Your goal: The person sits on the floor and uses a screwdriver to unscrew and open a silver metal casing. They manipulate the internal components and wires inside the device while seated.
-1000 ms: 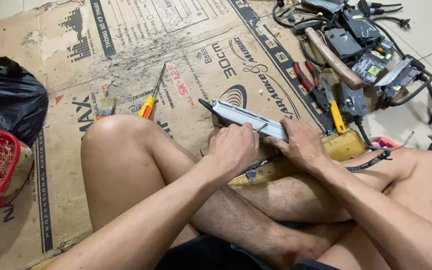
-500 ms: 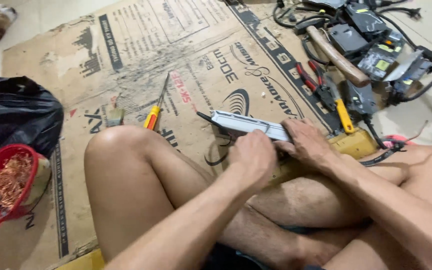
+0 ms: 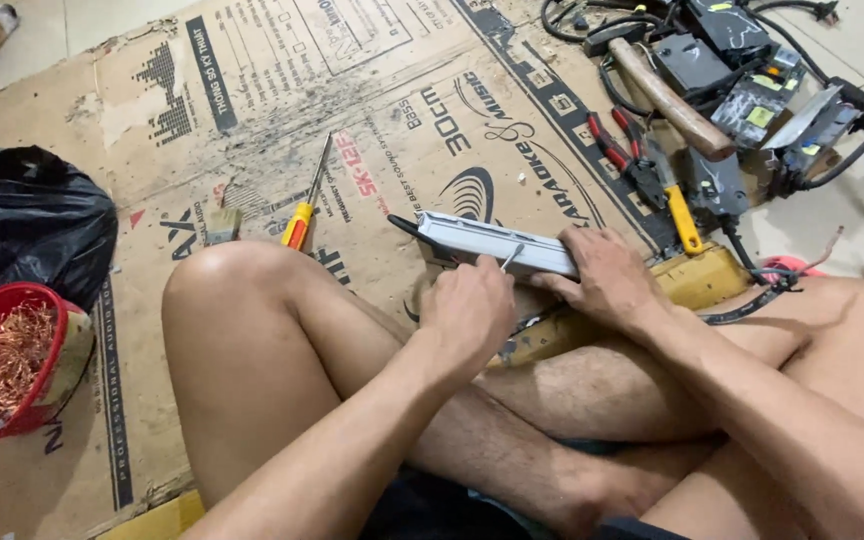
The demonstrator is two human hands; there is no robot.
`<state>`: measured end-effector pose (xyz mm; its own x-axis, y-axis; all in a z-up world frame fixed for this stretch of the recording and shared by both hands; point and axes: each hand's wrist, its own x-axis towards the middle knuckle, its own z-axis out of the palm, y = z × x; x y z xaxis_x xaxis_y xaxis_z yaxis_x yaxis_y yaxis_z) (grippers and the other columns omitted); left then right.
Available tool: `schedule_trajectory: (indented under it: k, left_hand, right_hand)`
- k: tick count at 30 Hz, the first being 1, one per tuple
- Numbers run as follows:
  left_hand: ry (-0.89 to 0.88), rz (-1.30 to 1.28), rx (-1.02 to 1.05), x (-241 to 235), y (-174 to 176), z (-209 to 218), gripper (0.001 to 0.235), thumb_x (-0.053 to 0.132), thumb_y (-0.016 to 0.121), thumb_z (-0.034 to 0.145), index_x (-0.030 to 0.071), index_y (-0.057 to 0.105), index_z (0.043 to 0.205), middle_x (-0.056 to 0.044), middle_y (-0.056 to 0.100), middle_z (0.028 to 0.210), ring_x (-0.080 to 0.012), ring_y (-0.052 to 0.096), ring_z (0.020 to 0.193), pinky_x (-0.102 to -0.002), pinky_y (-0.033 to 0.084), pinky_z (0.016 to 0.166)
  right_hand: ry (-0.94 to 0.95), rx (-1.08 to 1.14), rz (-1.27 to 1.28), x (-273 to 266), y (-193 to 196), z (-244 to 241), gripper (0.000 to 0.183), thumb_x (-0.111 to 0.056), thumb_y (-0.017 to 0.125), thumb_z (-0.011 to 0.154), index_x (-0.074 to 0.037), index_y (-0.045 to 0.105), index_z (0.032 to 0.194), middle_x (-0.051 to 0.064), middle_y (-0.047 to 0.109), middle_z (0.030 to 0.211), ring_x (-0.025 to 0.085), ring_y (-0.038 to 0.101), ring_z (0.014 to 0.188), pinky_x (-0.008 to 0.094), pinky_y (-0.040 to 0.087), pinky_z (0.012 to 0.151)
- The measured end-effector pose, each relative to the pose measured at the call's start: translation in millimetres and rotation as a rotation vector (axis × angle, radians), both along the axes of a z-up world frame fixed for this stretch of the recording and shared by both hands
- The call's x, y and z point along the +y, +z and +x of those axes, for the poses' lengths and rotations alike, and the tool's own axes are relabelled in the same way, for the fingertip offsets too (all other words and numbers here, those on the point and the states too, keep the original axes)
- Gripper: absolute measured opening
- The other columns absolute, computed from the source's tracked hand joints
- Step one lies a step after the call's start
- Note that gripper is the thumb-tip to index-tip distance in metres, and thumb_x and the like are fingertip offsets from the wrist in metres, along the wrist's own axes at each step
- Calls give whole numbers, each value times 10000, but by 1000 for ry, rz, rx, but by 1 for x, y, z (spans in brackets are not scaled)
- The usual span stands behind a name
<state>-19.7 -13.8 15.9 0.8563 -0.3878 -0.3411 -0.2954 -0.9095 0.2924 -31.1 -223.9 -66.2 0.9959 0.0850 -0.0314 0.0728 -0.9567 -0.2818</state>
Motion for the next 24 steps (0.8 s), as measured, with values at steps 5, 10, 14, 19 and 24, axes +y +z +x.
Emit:
schedule_trajectory:
  k: [5, 10, 14, 19, 24]
  left_hand:
    - [-1, -39, 14, -7, 1, -2, 397, 349, 396, 1025, 9, 600, 1015, -231, 721, 915, -455, 728, 950, -603, 587, 761]
    - [64, -142, 129, 5, 7, -7, 478, 410, 393, 998, -6, 613, 1084, -299, 708, 1013, -531, 687, 1028, -642, 551, 832]
    - [88, -239, 198, -4, 29, -8, 451, 368, 415, 970, -2, 608, 1141, -333, 684, 1086, -564, 642, 1091, -656, 514, 903]
    - [128, -251, 218, 8, 24, -8, 440, 349, 413, 965, 27, 607, 1192, -285, 684, 1128, -532, 646, 1104, -631, 518, 928]
    - [92, -146, 138, 12, 21, -8, 373, 378, 397, 987, 145, 653, 1127, -228, 723, 1032, -494, 690, 1044, -595, 572, 864]
  right_hand:
    - [-23, 3, -6, 3, 3, -3, 514, -518, 692, 874, -136, 588, 1201, 116, 688, 1150, 332, 637, 1138, 425, 485, 978]
    - [-91, 41, -87, 12, 12, -6, 560, -480, 722, 849, -153, 573, 1278, 110, 653, 1184, 352, 608, 1167, 461, 531, 951]
    - [-192, 11, -108, 8, 7, -10, 586, -463, 721, 870, -155, 551, 1339, 132, 631, 1157, 346, 610, 1140, 465, 540, 923]
    - [-113, -18, 32, 19, 27, -16, 591, -433, 711, 891, -96, 546, 1348, 204, 633, 1137, 441, 632, 1106, 544, 529, 936]
    - [-131, 39, 30, 22, 30, -13, 533, -516, 588, 974, -180, 552, 1387, 144, 662, 1209, 334, 618, 1174, 438, 462, 1042]
